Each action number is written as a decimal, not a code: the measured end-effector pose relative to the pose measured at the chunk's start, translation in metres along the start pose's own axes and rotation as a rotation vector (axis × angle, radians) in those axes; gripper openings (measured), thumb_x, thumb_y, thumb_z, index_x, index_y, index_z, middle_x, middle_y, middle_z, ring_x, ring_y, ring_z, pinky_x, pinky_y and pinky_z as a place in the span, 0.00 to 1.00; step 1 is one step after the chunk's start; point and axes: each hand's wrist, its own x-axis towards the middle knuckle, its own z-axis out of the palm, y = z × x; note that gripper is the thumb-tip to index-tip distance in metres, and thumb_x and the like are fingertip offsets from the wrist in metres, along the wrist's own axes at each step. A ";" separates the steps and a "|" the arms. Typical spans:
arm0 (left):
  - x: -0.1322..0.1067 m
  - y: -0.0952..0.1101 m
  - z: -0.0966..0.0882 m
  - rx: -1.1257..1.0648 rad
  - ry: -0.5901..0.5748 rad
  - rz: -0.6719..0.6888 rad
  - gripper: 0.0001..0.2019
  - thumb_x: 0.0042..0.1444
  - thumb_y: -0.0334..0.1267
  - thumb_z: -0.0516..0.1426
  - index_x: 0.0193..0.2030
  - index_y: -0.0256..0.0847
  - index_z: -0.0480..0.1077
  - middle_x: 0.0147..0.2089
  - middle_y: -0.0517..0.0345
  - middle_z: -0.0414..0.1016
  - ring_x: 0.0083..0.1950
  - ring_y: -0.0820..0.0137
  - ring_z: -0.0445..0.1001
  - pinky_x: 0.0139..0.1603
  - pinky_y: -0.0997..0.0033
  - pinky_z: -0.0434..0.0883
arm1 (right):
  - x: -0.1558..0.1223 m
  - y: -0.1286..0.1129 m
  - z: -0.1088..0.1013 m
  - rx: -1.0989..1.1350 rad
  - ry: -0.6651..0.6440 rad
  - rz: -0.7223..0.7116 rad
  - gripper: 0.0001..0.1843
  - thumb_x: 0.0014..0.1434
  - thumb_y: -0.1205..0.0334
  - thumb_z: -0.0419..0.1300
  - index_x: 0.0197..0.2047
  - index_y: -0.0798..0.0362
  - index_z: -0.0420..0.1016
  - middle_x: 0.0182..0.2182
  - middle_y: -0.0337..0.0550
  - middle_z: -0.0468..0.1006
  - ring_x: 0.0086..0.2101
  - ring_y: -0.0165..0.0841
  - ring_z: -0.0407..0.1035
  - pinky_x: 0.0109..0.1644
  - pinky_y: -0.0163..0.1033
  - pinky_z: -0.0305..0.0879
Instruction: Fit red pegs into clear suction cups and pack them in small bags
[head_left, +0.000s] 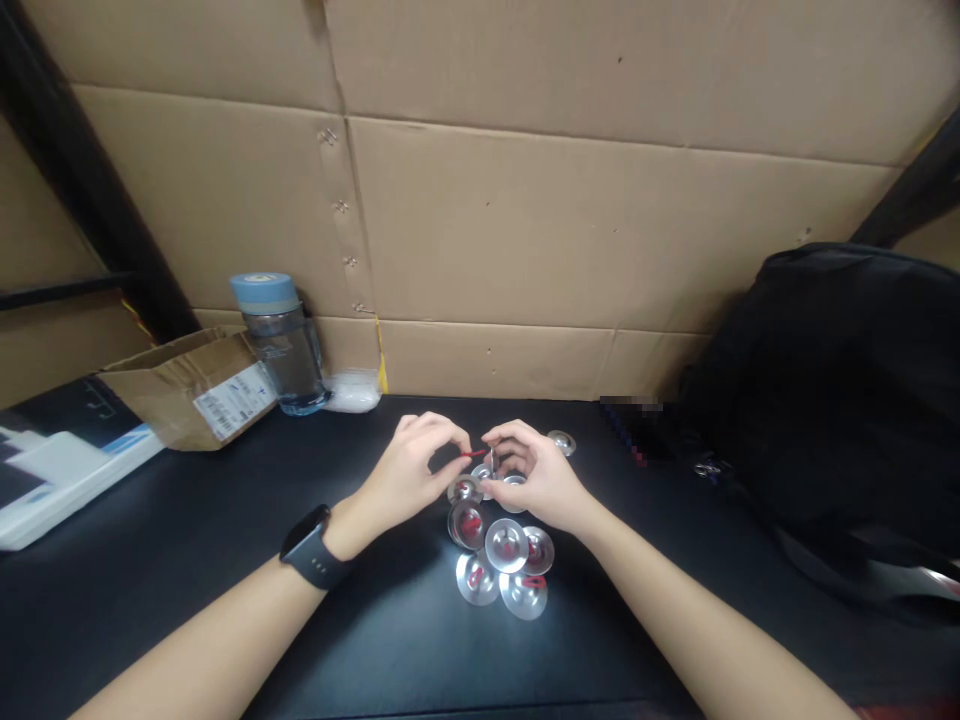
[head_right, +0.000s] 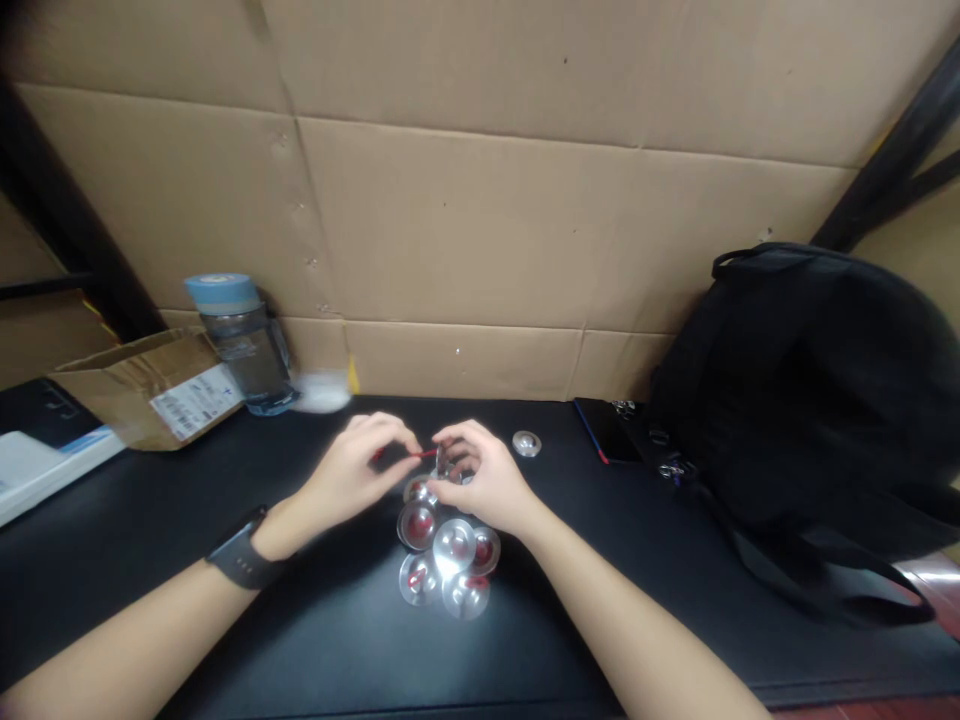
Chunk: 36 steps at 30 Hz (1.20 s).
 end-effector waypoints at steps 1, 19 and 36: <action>0.001 -0.005 -0.003 0.019 -0.017 -0.011 0.02 0.61 0.35 0.62 0.41 0.44 0.74 0.43 0.60 0.80 0.49 0.66 0.75 0.52 0.62 0.63 | 0.001 0.000 -0.006 -0.084 -0.004 -0.022 0.27 0.51 0.60 0.74 0.53 0.47 0.74 0.47 0.45 0.73 0.42 0.36 0.74 0.43 0.42 0.75; -0.007 -0.101 -0.037 -0.132 -0.314 -0.166 0.08 0.58 0.43 0.62 0.38 0.41 0.77 0.41 0.56 0.82 0.42 0.66 0.79 0.48 0.67 0.72 | 0.006 0.051 -0.134 -0.781 -0.039 0.256 0.25 0.45 0.53 0.74 0.47 0.52 0.83 0.41 0.46 0.81 0.36 0.37 0.73 0.42 0.40 0.68; -0.008 -0.110 -0.041 -0.092 -0.337 -0.134 0.09 0.59 0.45 0.62 0.39 0.42 0.78 0.41 0.55 0.82 0.42 0.65 0.78 0.47 0.68 0.71 | 0.006 0.061 -0.135 -0.787 -0.033 0.272 0.23 0.49 0.56 0.72 0.49 0.52 0.82 0.42 0.47 0.82 0.37 0.37 0.75 0.45 0.41 0.69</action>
